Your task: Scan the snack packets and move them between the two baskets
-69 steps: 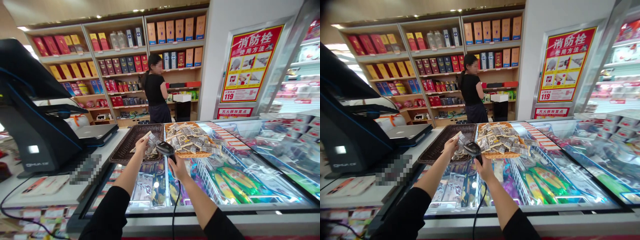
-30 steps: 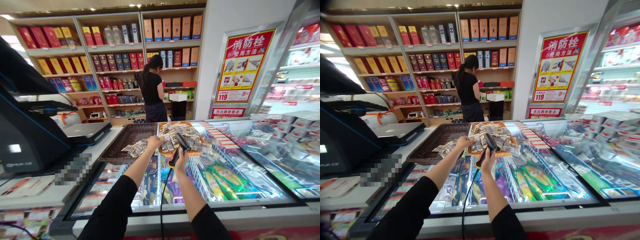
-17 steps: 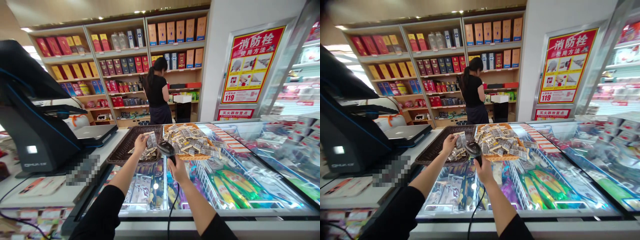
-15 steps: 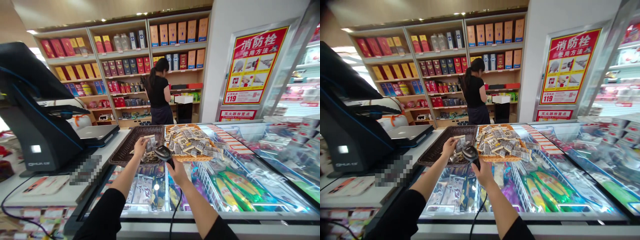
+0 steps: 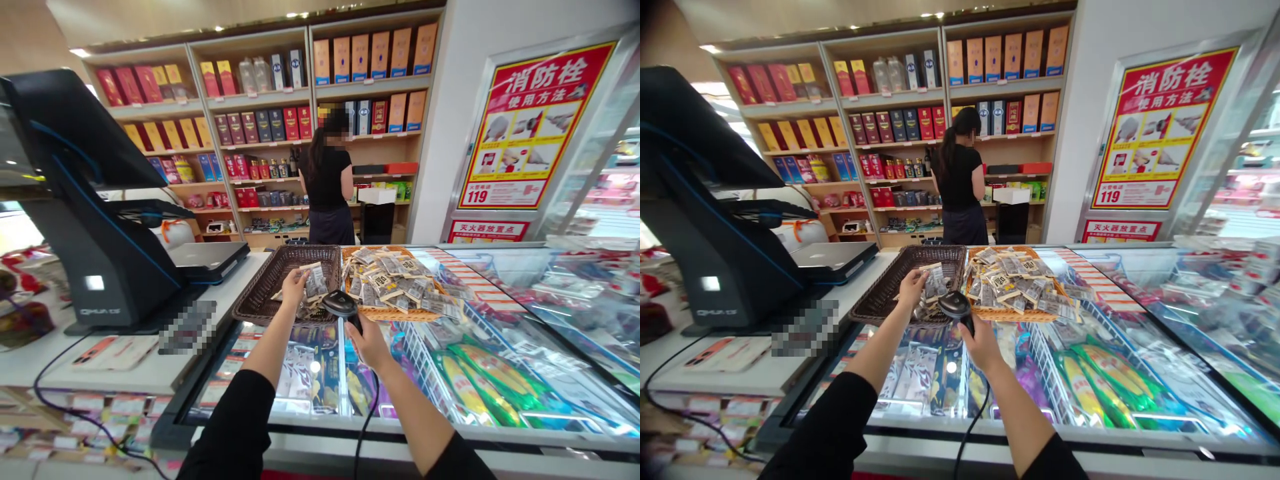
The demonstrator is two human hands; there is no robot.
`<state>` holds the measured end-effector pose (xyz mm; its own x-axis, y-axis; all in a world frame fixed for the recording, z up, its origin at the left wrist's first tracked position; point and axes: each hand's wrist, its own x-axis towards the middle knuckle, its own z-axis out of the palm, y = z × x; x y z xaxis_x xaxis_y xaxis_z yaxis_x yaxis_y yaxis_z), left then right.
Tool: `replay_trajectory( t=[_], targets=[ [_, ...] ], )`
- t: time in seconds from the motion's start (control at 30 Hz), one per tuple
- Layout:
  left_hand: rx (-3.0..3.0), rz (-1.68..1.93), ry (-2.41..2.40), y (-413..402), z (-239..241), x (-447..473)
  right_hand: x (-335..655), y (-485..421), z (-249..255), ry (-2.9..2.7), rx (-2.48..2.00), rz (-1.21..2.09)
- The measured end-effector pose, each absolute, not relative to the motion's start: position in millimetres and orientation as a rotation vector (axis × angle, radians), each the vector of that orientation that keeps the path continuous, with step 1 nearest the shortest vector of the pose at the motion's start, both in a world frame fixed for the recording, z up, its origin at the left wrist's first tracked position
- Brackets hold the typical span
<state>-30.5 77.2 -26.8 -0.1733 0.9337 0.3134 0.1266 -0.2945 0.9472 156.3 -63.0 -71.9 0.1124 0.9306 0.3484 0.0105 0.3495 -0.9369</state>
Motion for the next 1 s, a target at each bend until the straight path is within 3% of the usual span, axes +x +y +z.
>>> replay_trajectory(
  t=[0.27, 0.43, 0.73, 0.83, 1.0],
  targets=[
    [1.435, 1.531, 1.281, 79, -29, -32, 158, -64, -72, -1.432, -1.011, 0.633],
    [1.454, 1.512, 1.373, 84, -35, -34, 158, -65, -70, -1.512, -1.082, 0.702],
    [1.746, 1.327, 2.086, 69, -23, -35, 159, -62, -65, -1.025, -0.898, 0.798],
    [2.252, 1.369, 1.827, 56, -9, -13, 165, -58, -60, -0.796, -0.808, 0.732],
    [2.951, 0.912, 0.955, 50, 5, 56, 174, -54, -54, -0.561, -0.703, 0.655]
  ],
)
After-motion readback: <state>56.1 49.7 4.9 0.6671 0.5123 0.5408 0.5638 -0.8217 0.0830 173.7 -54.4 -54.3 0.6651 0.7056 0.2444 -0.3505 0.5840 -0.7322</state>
